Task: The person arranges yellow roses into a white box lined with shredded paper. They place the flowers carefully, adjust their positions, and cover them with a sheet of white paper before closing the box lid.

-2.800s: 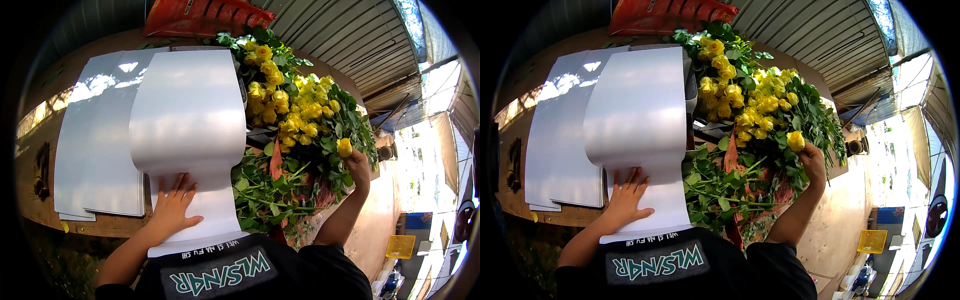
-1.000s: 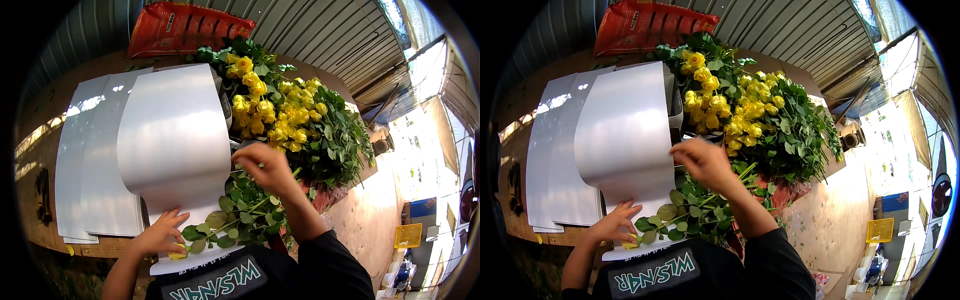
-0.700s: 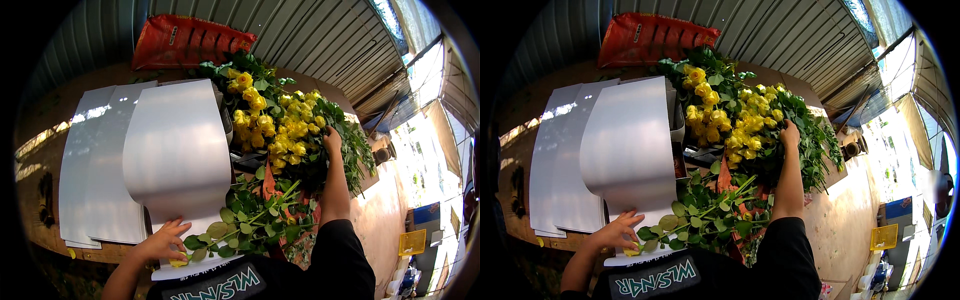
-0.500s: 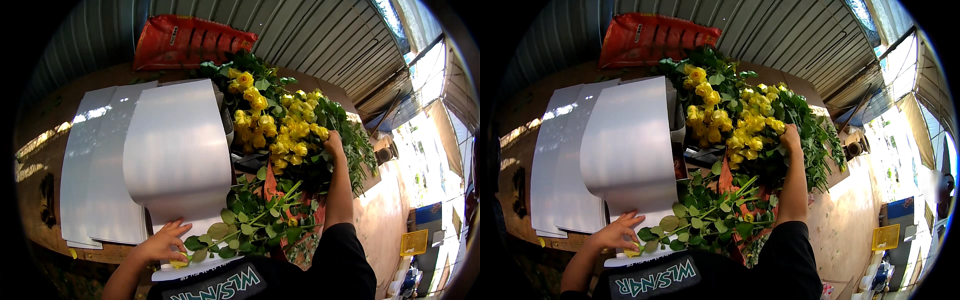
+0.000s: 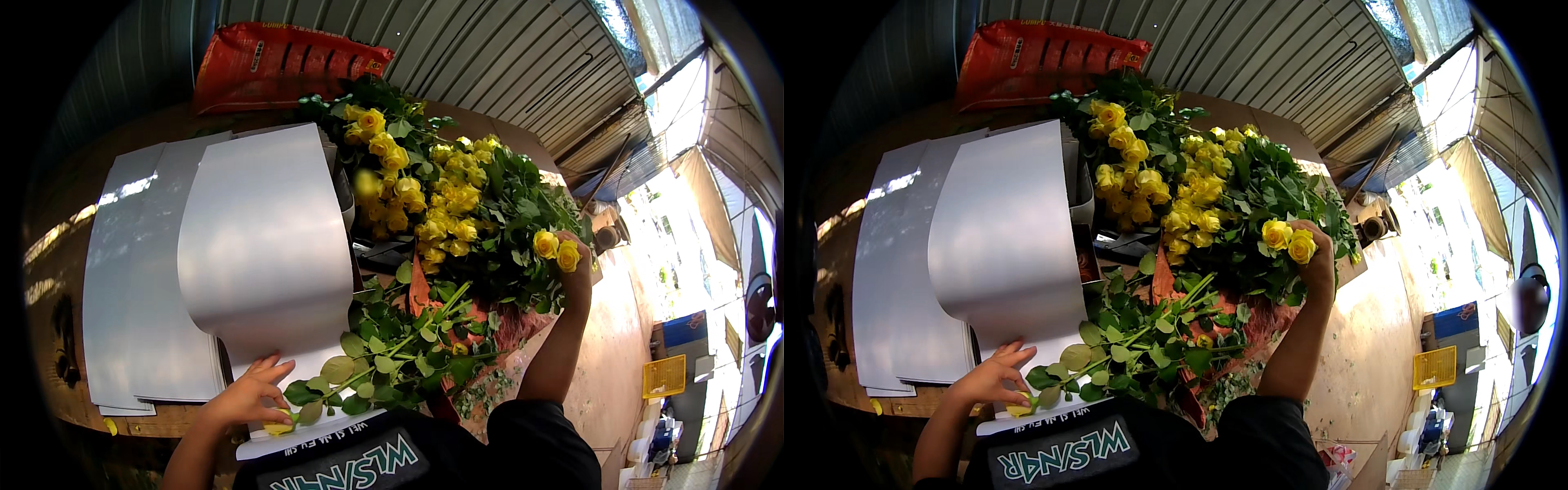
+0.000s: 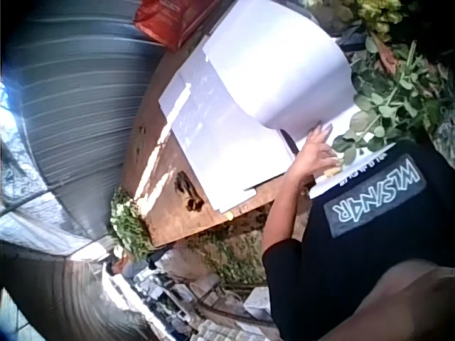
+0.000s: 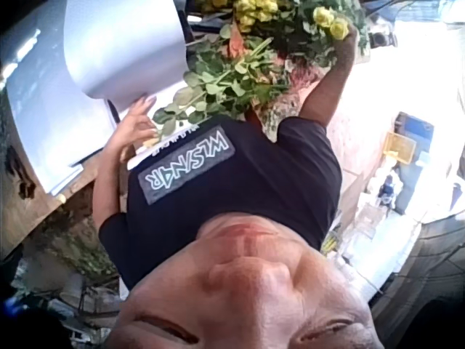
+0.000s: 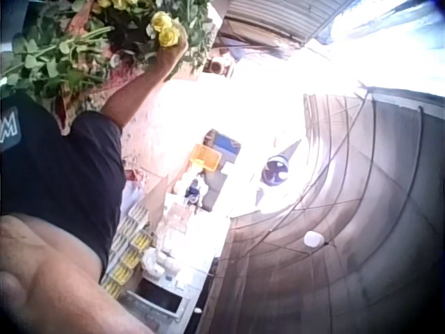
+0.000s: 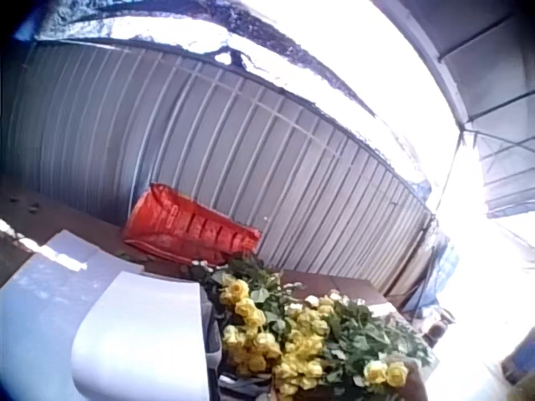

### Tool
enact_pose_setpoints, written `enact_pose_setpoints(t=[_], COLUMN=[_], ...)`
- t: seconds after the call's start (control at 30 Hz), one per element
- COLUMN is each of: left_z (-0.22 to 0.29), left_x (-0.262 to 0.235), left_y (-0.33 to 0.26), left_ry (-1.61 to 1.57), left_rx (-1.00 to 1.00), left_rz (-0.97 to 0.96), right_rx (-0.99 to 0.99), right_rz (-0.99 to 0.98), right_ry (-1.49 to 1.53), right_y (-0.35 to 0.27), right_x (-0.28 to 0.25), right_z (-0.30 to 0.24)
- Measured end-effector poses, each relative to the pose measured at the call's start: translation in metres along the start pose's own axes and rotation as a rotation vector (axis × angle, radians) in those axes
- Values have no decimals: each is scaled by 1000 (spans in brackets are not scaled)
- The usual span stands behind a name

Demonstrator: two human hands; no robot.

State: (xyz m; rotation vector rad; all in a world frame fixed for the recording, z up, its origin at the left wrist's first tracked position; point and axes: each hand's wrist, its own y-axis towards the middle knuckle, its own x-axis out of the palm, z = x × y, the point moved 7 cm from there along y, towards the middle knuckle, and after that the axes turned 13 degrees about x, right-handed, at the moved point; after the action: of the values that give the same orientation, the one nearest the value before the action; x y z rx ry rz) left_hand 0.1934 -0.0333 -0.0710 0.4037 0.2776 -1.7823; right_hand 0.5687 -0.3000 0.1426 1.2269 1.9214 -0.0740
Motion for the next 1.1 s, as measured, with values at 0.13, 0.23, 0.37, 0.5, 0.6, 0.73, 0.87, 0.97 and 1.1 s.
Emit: enact_pose_setpoints(t=[0.13, 0.23, 0.37, 0.5, 0.6, 0.73, 0.87, 0.97, 1.1], left_z=[1, 0, -2, -2, -3, -3, -3, -5, -2], left_x=[0, 0, 1, 1, 2, 2, 2, 3, 1], left_y=[3, 4, 1, -2, -2, -1, 1, -1, 0], left_ry=[9, 6, 13, 22, 24, 7, 25, 20, 10], left_rx=[11, 6, -3, -3, -5, -19, -4, -5, -11], left_rz=[-4, -7, -3, -12, -18, -26, -32, -24, -27], right_rx=[89, 83, 58, -38, -74, 105, 212, 121, 219], right_rz=[40, 63, 112, 262, 344, 316, 275, 303, 318], right_ry=[-80, -139, -176, -284, -441, -567, -694, -660, -850], right_y=[-14, -23, -34, -55, -54, -11, 18, 32, 95], right_x=[-17, -24, -23, -18, -14, 3, 26, 48, 59], right_z=[12, 8, -33, -91, -98, -26, 62, 50, 46])
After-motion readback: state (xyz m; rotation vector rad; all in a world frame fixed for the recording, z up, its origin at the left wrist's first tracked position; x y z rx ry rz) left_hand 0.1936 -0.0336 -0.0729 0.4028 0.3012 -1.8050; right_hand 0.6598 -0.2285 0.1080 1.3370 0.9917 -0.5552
